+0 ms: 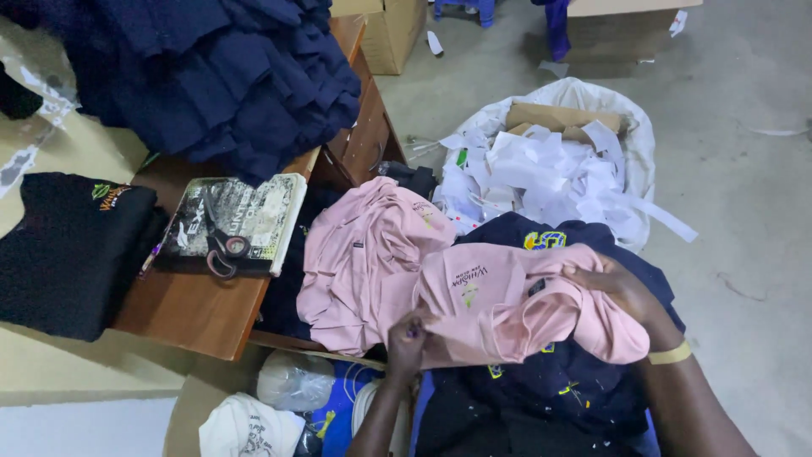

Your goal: Trimming excess threads and removing stabilizer backing from embroidered logos on t-shirts using a small tool.

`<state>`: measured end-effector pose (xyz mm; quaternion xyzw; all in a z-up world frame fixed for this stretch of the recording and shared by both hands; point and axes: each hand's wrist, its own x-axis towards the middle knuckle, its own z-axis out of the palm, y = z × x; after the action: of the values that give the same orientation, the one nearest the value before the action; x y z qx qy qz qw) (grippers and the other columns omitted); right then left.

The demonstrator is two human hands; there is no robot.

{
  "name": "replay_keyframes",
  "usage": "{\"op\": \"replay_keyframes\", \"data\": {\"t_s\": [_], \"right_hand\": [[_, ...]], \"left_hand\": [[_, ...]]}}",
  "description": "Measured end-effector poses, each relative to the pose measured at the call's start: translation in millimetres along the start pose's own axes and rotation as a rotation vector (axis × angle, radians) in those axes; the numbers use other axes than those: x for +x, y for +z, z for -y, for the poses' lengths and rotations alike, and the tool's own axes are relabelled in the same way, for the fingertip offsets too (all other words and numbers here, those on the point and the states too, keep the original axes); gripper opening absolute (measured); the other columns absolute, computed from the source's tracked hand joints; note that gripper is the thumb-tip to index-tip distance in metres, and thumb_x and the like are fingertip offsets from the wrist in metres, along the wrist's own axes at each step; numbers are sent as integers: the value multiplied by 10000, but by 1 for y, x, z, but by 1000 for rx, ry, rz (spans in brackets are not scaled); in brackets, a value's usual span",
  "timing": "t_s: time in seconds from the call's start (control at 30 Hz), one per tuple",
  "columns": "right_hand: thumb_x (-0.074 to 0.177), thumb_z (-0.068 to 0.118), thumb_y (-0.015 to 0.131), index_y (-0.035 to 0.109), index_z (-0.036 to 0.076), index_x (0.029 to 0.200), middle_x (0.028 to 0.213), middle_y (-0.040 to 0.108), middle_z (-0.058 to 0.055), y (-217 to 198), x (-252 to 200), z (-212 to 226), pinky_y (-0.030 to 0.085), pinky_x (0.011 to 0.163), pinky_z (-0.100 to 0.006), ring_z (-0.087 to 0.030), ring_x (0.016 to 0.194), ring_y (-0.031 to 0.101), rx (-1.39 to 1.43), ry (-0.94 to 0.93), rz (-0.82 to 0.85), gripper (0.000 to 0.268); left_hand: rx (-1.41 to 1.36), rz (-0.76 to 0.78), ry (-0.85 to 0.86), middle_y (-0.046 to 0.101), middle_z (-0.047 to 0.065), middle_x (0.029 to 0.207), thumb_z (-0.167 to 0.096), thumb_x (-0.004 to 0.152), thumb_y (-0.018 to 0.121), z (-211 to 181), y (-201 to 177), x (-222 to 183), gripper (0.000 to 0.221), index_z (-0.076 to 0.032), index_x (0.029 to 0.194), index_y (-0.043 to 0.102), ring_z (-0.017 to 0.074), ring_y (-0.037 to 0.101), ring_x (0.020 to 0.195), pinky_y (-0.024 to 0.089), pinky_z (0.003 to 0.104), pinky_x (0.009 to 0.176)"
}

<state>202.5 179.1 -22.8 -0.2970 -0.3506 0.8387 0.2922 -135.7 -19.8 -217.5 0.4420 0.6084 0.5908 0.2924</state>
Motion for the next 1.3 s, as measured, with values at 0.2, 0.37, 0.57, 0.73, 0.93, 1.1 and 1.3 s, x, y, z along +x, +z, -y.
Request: {"op": "replay_keyframes", "data": {"t_s": [0.2, 0.37, 0.57, 0.73, 0.93, 1.1, 1.3], "right_hand": [[1002, 74, 726, 745, 24, 1012, 950, 724, -69, -4, 31, 71, 506, 762, -329, -161, 884, 638, -847, -590, -106, 55], [1072, 3, 708, 779, -19, 1185, 1162, 703, -206, 3, 35, 79, 509, 960, -459, -361, 1094, 679, -1305, -1132, -499, 135], [1175, 302, 530, 620, 32, 895, 887, 629, -45, -28, -57, -11, 444, 725, -315, -140, 851, 551, -706, -279, -572, 400], [1188, 439, 394, 728, -245, 1068, 917, 757, -416, -131, -146, -74, 579, 747, -625, -543, 759, 721, -246, 54, -516, 771], [930, 529, 488, 900, -19, 959, 660, 910, -223, -136, -144, -147, 689, 595, -449, -325, 579, 843, -518, 151, -152, 686], [896, -95, 598, 685, -270, 1194, 1221, 731, -477, -82, -113, -136, 549, 1059, -582, -545, 1127, 704, 152, 257, -352, 356], [892, 41, 531, 596, -71, 1335, 1408, 625, -229, -60, -79, -130, 414, 1242, -463, -351, 1320, 589, 73, 71, -507, 462]], "left_hand": [[349, -98, 739, 732, 77, 878, -436, 1045, 523, -235, -24, 18, 437, -64, 943, 728, 248, 716, 792, 551, 372, 746], [104, 669, 790, 778, 79, 993, -259, 1049, 769, -290, 80, -17, 332, -132, 1324, 634, 248, 769, 777, 608, 383, 739], [-244, 909, -21, 737, 68, 1318, -107, 1068, 705, -205, 151, -37, 200, -80, 1266, 700, 57, 617, 1016, 483, 234, 873], [-592, 666, -116, 618, 82, 1238, -347, 1053, 683, -190, 162, -30, 296, -93, 1201, 655, 203, 601, 1183, 468, 353, 1075], [-186, 1331, 344, 640, 16, 1582, -303, 1223, 487, -173, 205, -62, 333, -219, 1536, 564, 267, 670, 1487, 557, 406, 1321], [-331, 1573, 210, 441, 70, 1782, -211, 1220, 481, -162, 170, -48, 392, -223, 1611, 484, 276, 430, 1723, 345, 401, 1510], [-294, 387, -87, 593, 151, 1477, -123, 1075, 556, -187, 118, -28, 399, -21, 1460, 539, 299, 634, 1333, 539, 435, 1152]]}}
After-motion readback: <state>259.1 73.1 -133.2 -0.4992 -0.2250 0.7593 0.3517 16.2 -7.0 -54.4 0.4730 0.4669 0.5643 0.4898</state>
